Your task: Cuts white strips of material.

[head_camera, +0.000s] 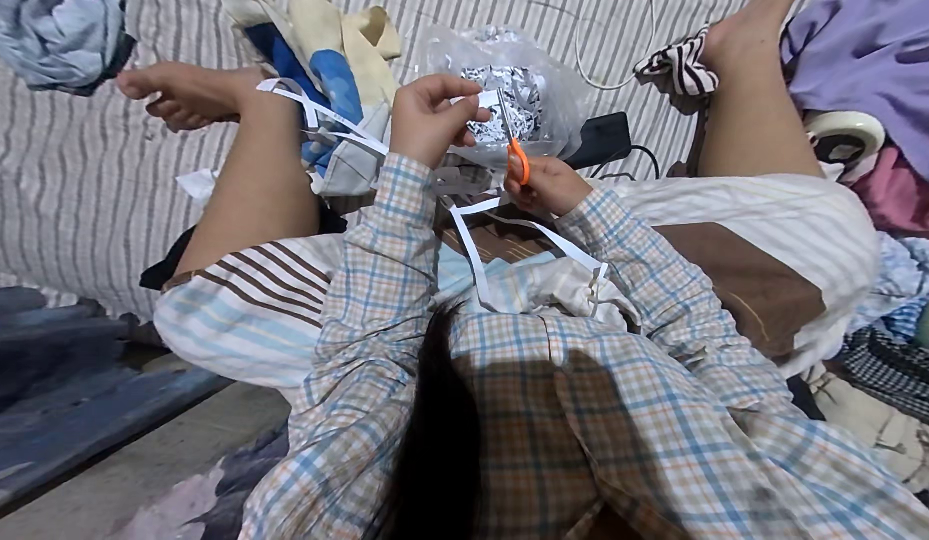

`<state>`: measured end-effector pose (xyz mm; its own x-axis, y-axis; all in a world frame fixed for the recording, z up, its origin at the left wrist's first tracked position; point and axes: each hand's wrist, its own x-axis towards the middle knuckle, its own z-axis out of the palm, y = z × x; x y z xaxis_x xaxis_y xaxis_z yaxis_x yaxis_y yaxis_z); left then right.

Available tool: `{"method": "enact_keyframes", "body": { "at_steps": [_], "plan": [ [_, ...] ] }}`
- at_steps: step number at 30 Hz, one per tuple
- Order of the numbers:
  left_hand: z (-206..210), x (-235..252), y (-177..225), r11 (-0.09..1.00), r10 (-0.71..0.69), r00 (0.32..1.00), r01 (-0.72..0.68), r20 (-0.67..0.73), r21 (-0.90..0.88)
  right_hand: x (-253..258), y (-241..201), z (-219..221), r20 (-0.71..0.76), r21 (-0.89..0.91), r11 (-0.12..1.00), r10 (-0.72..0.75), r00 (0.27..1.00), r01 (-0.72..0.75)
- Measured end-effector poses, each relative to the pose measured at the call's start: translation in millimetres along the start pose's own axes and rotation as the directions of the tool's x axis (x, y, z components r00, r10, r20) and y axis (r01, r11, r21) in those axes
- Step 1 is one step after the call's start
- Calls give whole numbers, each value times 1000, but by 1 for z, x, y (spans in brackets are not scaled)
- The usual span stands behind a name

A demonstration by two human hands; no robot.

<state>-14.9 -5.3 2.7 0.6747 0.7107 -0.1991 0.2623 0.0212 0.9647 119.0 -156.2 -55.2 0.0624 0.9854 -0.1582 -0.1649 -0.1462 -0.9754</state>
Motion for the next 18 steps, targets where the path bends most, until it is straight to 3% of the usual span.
{"method": "enact_keyframes", "body": {
  "at_steps": [5,18],
  "plan": [
    [0,1,-1,1000,8,1000,-8,5,-11,0,-4,1,9,2,998,62,998,-62],
    [0,1,-2,1000,14,1000,-14,12,-11,1,0,1,18,14,999,33,999,-33]
  ]
}}
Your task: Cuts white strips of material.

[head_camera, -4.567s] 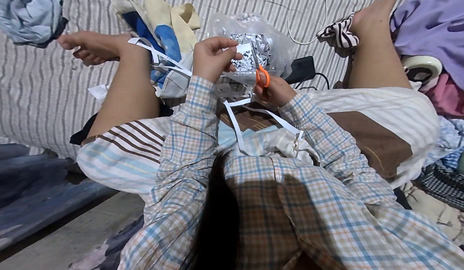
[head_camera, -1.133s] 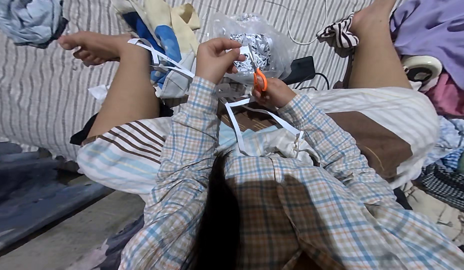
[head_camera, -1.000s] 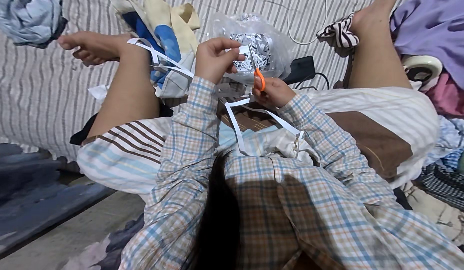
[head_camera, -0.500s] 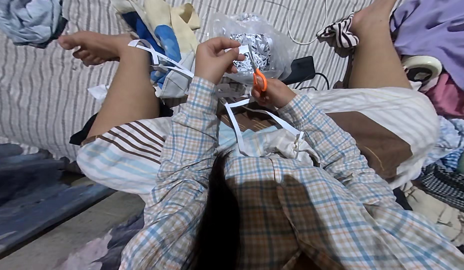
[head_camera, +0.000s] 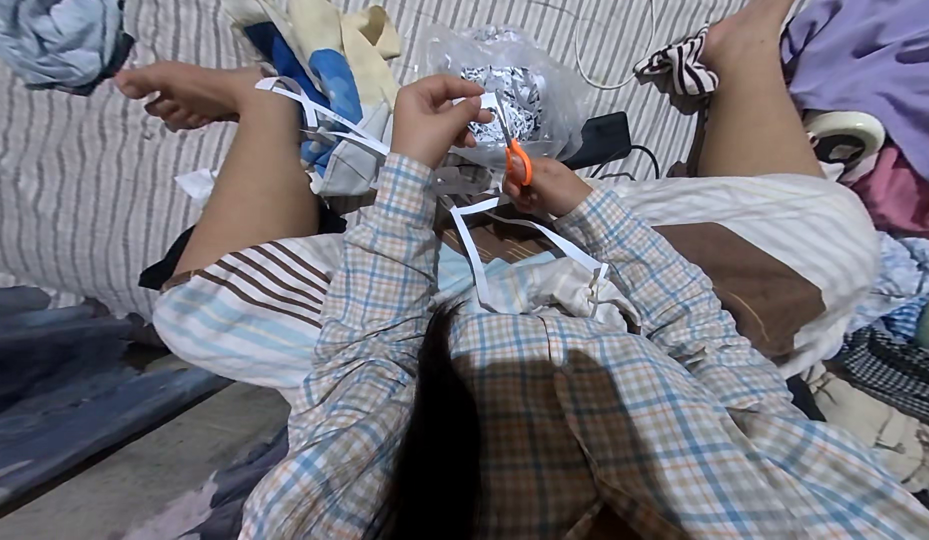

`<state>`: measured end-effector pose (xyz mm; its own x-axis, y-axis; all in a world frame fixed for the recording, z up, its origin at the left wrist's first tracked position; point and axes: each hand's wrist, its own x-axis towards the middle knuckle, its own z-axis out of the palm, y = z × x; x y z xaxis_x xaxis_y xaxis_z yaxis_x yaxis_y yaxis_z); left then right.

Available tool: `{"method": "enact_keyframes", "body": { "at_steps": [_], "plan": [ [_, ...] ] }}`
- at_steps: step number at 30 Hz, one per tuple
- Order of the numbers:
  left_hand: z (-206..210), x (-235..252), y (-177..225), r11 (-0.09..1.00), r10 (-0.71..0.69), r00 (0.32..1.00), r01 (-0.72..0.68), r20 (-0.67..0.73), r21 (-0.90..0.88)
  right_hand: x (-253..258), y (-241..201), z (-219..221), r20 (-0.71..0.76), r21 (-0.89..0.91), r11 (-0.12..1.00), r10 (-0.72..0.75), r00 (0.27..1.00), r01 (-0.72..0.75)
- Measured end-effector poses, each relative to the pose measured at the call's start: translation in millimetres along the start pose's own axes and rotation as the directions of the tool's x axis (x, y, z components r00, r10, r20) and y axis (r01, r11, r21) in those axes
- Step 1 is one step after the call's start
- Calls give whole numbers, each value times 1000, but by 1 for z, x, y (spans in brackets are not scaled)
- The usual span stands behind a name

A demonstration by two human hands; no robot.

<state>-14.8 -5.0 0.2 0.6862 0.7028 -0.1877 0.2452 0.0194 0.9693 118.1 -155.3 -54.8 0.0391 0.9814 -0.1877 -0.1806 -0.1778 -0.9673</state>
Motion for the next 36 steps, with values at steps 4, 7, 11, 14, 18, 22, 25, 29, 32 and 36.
{"method": "enact_keyframes", "body": {
  "at_steps": [4,7,11,14,18,22,25,29,32,36],
  "plan": [
    [0,0,1,1000,-4,1000,4,0,12,-2,-2,1,-9,-31,999,-12,1000,12],
    [-1,0,0,1000,-7,1000,7,-2,6,-1,-2,0,4,-40,999,-7,1000,7],
    [0,-1,1,1000,5,1000,-5,3,-2,-2,0,1,33,-73,997,-31,999,33],
    [0,-1,2,1000,3,1000,-3,5,2,-2,0,2,7,-45,999,-27,1000,27],
    [0,-1,1,1000,2,1000,-2,-2,11,-2,0,0,11,-31,999,-17,1000,17],
    [0,-1,1,1000,0,1000,0,3,8,-1,0,0,18,8,1000,11,1000,-11],
    [1,-1,2,1000,-6,1000,6,7,5,-2,-2,1,7,2,1000,17,1000,-17],
    [1,-1,2,1000,-11,1000,11,4,0,-2,-1,1,3,-16,1000,-24,1000,24],
    [2,-2,5,1000,-26,1000,26,-7,13,0,1,-1,6,-13,999,-42,999,42],
    [3,-3,6,1000,-30,1000,30,-9,7,0,-1,0,8,-21,1000,-2,1000,2]
  ]
}}
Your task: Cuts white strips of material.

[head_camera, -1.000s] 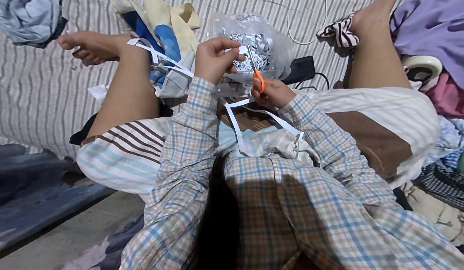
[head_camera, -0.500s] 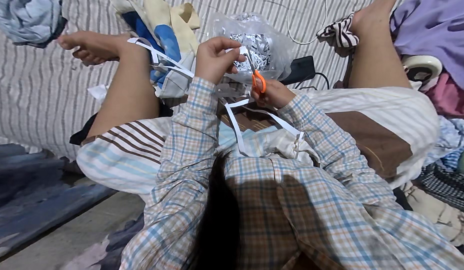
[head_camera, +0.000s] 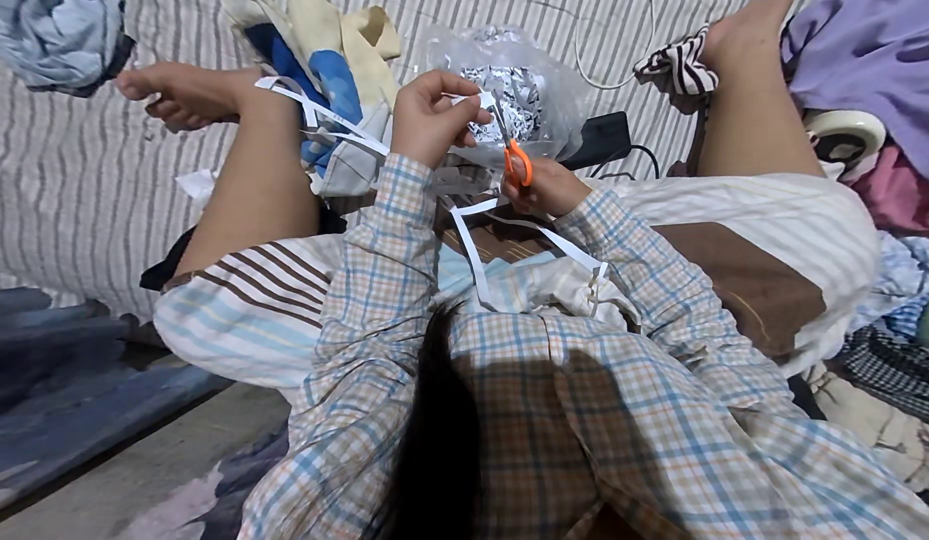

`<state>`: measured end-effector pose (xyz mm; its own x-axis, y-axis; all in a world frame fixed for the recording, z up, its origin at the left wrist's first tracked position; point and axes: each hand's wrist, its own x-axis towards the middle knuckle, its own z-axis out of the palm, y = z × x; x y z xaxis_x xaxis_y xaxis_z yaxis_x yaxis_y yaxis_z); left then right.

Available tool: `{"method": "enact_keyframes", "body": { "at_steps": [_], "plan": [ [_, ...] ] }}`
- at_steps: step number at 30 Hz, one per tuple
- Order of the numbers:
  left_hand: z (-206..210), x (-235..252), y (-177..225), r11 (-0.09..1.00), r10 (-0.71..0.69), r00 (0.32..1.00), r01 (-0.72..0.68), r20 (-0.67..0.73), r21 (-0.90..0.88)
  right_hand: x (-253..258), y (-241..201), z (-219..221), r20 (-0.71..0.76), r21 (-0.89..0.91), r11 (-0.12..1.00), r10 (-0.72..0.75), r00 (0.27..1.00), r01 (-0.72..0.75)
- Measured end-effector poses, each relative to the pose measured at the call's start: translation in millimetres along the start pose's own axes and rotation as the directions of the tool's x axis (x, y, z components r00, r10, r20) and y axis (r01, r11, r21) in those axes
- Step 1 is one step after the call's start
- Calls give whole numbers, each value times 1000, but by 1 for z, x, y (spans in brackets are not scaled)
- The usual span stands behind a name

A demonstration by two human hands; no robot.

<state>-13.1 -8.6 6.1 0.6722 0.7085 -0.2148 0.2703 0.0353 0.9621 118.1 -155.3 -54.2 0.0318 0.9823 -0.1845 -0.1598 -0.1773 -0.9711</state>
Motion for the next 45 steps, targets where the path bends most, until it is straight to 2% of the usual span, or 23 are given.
{"method": "enact_keyframes", "body": {
  "at_steps": [14,19,25,27,33,38,45],
  "plan": [
    [0,2,-2,1000,6,1000,-6,7,-7,1,2,-2,27,-13,1000,-11,1000,11],
    [0,1,-1,1000,6,1000,-6,10,-6,-1,1,0,-5,-3,1000,-28,1000,28],
    [0,0,-1,1000,2,1000,-2,1,3,0,-1,0,9,-8,999,32,999,-32],
    [0,1,-2,1000,7,1000,-7,13,13,-1,-2,0,17,-43,999,31,999,-30],
    [-1,1,-2,1000,15,1000,-16,15,14,-1,0,1,12,11,1000,-13,1000,12],
    [-2,1,-3,1000,14,1000,-15,19,15,-1,-3,0,-2,-15,999,40,999,-40],
    [-2,1,-2,999,7,1000,-8,25,34,-1,1,-1,7,-6,1000,-7,1000,7]
  ]
}}
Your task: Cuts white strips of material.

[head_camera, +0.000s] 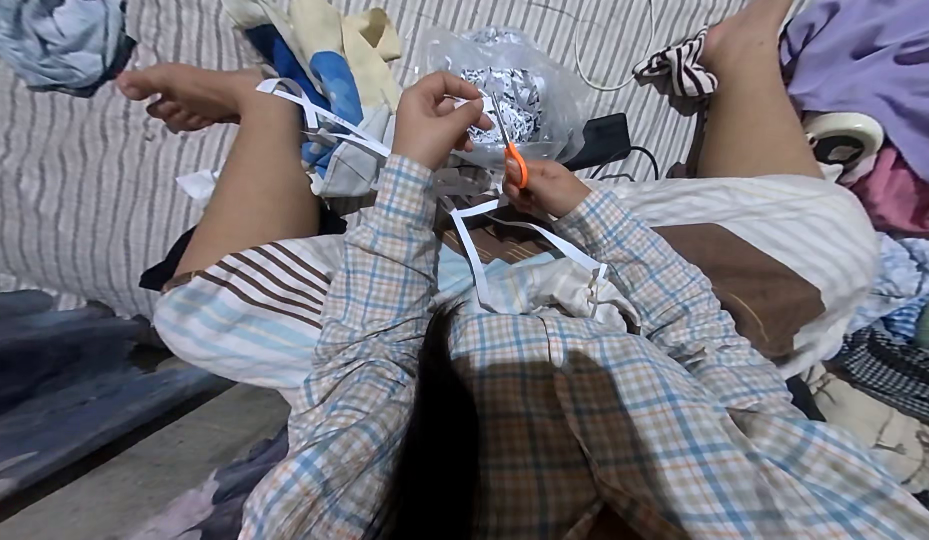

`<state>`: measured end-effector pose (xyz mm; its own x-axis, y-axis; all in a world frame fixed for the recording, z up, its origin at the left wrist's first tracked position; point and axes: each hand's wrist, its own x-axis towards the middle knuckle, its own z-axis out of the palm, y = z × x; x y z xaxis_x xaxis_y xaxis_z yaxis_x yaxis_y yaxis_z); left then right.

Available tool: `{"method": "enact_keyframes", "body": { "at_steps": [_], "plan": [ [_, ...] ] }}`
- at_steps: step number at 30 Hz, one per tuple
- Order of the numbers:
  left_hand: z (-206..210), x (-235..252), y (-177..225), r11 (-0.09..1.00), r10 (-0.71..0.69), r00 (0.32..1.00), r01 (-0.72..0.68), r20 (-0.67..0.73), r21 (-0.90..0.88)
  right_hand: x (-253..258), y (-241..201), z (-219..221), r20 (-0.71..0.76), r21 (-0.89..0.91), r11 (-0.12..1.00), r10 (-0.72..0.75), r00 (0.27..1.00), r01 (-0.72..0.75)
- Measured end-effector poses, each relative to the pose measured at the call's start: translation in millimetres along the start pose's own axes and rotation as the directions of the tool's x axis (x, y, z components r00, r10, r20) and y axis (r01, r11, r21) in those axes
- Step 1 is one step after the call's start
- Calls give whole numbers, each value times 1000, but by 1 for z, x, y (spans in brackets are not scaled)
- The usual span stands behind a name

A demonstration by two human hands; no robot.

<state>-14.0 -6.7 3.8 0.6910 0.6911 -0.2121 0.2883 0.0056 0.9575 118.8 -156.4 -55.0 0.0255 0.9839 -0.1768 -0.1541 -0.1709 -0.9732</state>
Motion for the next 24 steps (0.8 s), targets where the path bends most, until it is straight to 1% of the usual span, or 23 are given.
{"method": "enact_keyframes", "body": {
  "at_steps": [4,8,13,16,20,24],
  "plan": [
    [0,-1,0,1000,-7,1000,7,-1,-3,0,-3,0,-2,-10,999,41,999,-41],
    [2,0,0,1000,-3,1000,3,4,-17,0,-1,1,0,-23,1000,21,1000,-21],
    [2,0,1,1000,-8,1000,8,3,10,-2,-4,3,-24,-1,1000,19,1000,-19],
    [1,0,1,1000,-2,1000,2,2,9,0,-4,0,-12,-35,998,47,999,-47],
    [2,0,0,1000,-3,1000,3,9,0,-1,-4,2,-11,-54,998,35,999,-35],
    [1,-1,0,1000,-9,1000,9,10,3,-1,-4,2,-26,-22,1000,22,999,-22]
  ]
}}
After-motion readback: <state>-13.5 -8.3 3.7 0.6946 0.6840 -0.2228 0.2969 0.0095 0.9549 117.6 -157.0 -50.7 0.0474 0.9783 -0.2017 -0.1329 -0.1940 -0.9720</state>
